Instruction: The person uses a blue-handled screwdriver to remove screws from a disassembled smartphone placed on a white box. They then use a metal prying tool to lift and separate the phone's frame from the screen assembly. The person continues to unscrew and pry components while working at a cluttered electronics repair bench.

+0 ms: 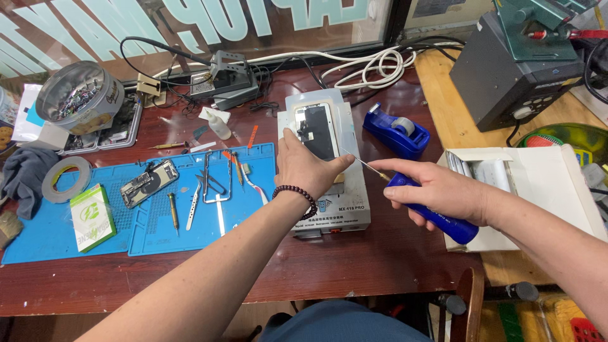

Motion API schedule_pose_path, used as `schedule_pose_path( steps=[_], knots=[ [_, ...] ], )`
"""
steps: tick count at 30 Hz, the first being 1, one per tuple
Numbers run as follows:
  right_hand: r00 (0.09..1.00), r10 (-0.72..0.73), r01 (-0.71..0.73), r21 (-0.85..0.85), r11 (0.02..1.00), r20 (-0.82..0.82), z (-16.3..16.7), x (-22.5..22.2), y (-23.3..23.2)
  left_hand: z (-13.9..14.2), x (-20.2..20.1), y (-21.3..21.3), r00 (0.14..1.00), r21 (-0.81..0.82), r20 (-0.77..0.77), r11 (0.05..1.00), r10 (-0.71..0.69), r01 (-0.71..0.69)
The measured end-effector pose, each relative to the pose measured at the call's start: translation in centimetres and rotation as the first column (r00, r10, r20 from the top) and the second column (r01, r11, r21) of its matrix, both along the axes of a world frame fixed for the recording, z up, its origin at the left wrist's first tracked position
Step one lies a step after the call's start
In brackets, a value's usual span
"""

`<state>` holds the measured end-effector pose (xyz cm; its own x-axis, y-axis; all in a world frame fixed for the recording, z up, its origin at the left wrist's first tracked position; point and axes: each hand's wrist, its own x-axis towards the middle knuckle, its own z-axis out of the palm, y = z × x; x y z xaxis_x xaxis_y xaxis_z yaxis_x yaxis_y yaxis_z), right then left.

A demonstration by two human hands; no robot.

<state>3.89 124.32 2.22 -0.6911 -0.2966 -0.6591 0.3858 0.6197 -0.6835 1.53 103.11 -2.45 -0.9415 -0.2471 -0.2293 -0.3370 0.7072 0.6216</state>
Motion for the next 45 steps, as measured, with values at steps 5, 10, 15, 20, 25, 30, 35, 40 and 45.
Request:
schedule_pose_path(
  steps=[5, 10, 15, 20, 25, 30, 35, 40, 45],
  knots=[
    [1.000, 0.013, -0.014, 0.034, 0.999, 0.015, -0.1, -0.1, 0.0, 0.0, 0.0, 0.1, 1.000, -0.031, -0.007, 0.999, 0.008, -0.008],
    [0.999, 0.037, -0.039, 0.036, 0.999, 0.037, -0.3, -0.2, 0.1, -0.1, 0.0, 0.2, 1.000, -0.016, 0.020, 1.000, 0.011, -0.011],
    [0.998, 0.043, -0.045, 0.027, 0.999, 0.049, -0.5, -0.2, 0.1, -0.3, 0.0, 0.2, 1.000, -0.029, 0.029, 1.000, 0.009, -0.008],
    [0.997, 0.047, -0.050, 0.041, 0.998, 0.056, -0.5, -0.3, 0.2, -0.5, -0.1, 0.3, 1.000, -0.020, 0.021, 1.000, 0.010, -0.009],
    [0.997, 0.044, -0.046, 0.031, 0.998, 0.059, -0.6, -0.4, 0.2, -0.7, -0.1, 0.3, 1.000, -0.027, 0.020, 1.000, 0.003, -0.002],
    [0.997, 0.047, -0.047, 0.004, 0.999, 0.060, -0.9, -0.4, 0.3, -0.8, -0.2, 0.2, 0.999, -0.016, 0.041, 1.000, 0.004, -0.004],
    [0.998, 0.030, -0.029, -0.005, 1.000, 0.057, -1.2, -0.5, 0.4, -0.5, -0.1, 0.3, 0.999, -0.016, 0.036, 1.000, 0.020, -0.019],
    [0.998, 0.012, -0.011, -0.006, 1.000, 0.054, -1.2, -0.4, 0.4, 0.5, 0.6, 0.5, 0.995, -0.033, -0.093, 0.999, 0.030, -0.033],
    [0.999, -0.001, 0.002, -0.009, 1.000, 0.044, -1.2, -0.2, 0.4, 0.8, 3.7, 0.4, 0.877, -0.144, -0.417, 0.970, -0.239, 0.196]
  ],
)
